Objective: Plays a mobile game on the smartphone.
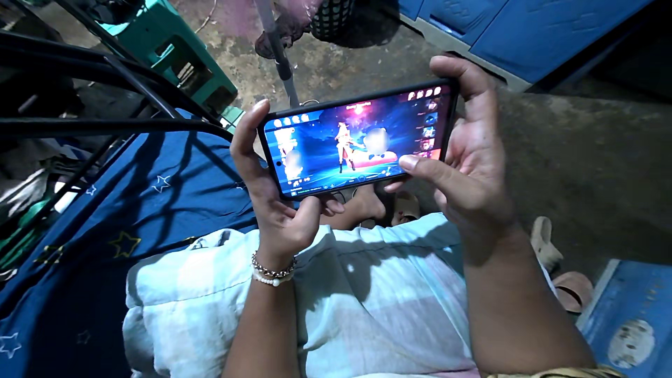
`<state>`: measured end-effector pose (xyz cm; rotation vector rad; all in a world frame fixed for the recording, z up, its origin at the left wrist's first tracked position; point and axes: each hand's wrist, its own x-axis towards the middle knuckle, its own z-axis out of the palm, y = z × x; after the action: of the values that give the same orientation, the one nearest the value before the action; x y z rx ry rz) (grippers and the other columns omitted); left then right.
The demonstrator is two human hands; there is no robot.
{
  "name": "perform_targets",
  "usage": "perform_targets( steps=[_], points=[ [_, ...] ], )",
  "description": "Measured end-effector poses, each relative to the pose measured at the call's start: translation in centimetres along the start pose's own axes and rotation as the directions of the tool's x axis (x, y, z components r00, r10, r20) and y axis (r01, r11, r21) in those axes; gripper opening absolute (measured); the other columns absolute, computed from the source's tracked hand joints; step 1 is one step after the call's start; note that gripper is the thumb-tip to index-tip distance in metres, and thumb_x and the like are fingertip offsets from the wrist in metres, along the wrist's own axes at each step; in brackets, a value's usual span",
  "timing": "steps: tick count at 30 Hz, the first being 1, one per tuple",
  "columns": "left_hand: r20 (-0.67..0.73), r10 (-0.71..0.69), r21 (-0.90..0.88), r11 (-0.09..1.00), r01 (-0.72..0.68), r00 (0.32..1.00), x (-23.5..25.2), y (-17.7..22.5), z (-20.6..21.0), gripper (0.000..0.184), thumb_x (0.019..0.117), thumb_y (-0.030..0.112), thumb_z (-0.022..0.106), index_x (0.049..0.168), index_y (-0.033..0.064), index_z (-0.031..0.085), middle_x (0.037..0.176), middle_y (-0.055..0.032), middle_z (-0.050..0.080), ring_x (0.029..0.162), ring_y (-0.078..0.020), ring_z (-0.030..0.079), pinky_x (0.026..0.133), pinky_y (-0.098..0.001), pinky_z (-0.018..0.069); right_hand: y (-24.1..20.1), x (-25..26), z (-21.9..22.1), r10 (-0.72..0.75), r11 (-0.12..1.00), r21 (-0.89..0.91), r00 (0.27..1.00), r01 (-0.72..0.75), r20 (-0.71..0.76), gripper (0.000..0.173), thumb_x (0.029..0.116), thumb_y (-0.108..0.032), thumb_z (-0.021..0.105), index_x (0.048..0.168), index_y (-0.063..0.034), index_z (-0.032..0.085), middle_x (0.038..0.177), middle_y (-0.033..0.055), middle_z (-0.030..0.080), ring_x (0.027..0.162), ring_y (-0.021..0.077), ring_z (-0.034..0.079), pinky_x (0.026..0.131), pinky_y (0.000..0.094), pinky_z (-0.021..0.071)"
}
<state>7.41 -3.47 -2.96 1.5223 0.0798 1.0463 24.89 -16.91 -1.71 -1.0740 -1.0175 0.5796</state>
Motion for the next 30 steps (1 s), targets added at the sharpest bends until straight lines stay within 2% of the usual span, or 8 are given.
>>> perform_targets(
  steps=[7,10,13,16,22,25,28,30],
  points=[
    [0.003,0.005,0.009,1.0,-0.005,1.0,0.04,0.01,-0.06,0.1,0.073,-0.011,0.068,0.153,0.024,0.019,0.137,-0.004,0.048,0.076,-0.0139,0.069,0.05,-0.0299,0.063,0.02,0.06,-0.03,-0.001,1.0,0.001,1.0,0.001,-0.001,0.083,0.0823,0.01,0.057,0.154,-0.0103,0.021,0.137,0.0086,0.051,0.103,0.0161,0.069,0.064,0.0286,0.0653],
    [0.004,0.003,0.006,1.0,-0.003,1.0,0.03,-0.04,-0.06,0.1,0.0734,-0.011,0.068,0.153,0.0247,0.019,0.136,-0.0033,0.05,0.075,-0.0134,0.07,0.05,-0.0297,0.0629,0.04,0.02,-0.09,-0.008,1.0,0.001,1.0,0.008,0.006,0.083,0.0826,0.01,0.057,0.154,-0.0093,0.021,0.139,0.0087,0.05,0.108,0.0161,0.068,0.072,0.0289,0.0652],
    [-0.005,0.005,0.02,1.0,-0.005,1.0,0.07,0.04,-0.01,0.1,0.0725,-0.01,0.069,0.153,0.024,0.02,0.138,-0.0036,0.047,0.078,-0.0133,0.069,0.049,-0.0291,0.0624,0.0,0.0,-0.07,-0.002,1.0,0.003,1.0,0.002,0.002,0.083,0.0823,0.01,0.057,0.154,-0.0099,0.022,0.137,0.0083,0.051,0.104,0.0159,0.069,0.067,0.0286,0.0654],
    [-0.003,0.001,0.009,1.0,-0.001,1.0,0.03,0.03,0.02,0.1,0.0731,-0.011,0.067,0.153,0.025,0.02,0.137,-0.0041,0.048,0.073,-0.0137,0.069,0.048,-0.03,0.0626,-0.05,0.01,-0.03,0.009,1.0,0.018,1.0,-0.009,0.0,0.082,0.0828,0.008,0.057,0.154,-0.0116,0.022,0.135,0.0082,0.053,0.101,0.0168,0.07,0.06,0.0294,0.0651],
    [-0.005,0.009,0.022,1.0,-0.009,1.0,0.07,-0.01,-0.03,0.1,0.0723,-0.011,0.068,0.153,0.0239,0.021,0.139,-0.0044,0.046,0.077,-0.0135,0.069,0.049,-0.0296,0.0624,0.04,0.06,-0.06,-0.006,1.0,0.004,1.0,0.006,0.005,0.083,0.0825,0.011,0.057,0.155,-0.0092,0.021,0.139,0.0091,0.049,0.107,0.0163,0.068,0.071,0.0292,0.0656],
    [-0.008,0.016,0.027,1.0,-0.015,1.0,0.11,0.01,-0.01,0.099,0.0722,-0.01,0.068,0.153,0.0236,0.021,0.139,-0.0044,0.045,0.079,-0.0135,0.069,0.049,-0.0296,0.0624,0.11,0.07,-0.03,-0.015,1.0,-0.004,1.0,0.015,0.0,0.083,0.0828,0.01,0.058,0.155,-0.0088,0.021,0.139,0.0091,0.049,0.109,0.0164,0.067,0.073,0.0289,0.065],
    [-0.008,0.002,0.005,1.0,-0.002,1.0,0.06,0.02,0.05,0.099,0.0728,-0.011,0.067,0.153,0.0248,0.02,0.137,-0.0034,0.048,0.075,-0.0132,0.069,0.049,-0.0298,0.0628,0.04,0.06,-0.01,0.0,1.0,-0.005,1.0,0.0,-0.009,0.083,0.0825,0.009,0.058,0.154,-0.0107,0.022,0.138,0.0087,0.05,0.107,0.0174,0.068,0.065,0.0304,0.0657],
    [-0.002,0.006,0.013,1.0,-0.006,1.0,0.04,0.01,-0.03,0.1,0.0726,-0.01,0.068,0.153,0.0243,0.02,0.139,-0.0034,0.046,0.077,-0.0132,0.069,0.05,-0.0295,0.0628,-0.03,0.02,-0.05,0.004,1.0,-0.007,1.0,-0.004,0.0,0.083,0.0824,0.008,0.058,0.155,-0.0109,0.022,0.138,0.0082,0.05,0.109,0.017,0.067,0.068,0.0311,0.0659]
  ],
)
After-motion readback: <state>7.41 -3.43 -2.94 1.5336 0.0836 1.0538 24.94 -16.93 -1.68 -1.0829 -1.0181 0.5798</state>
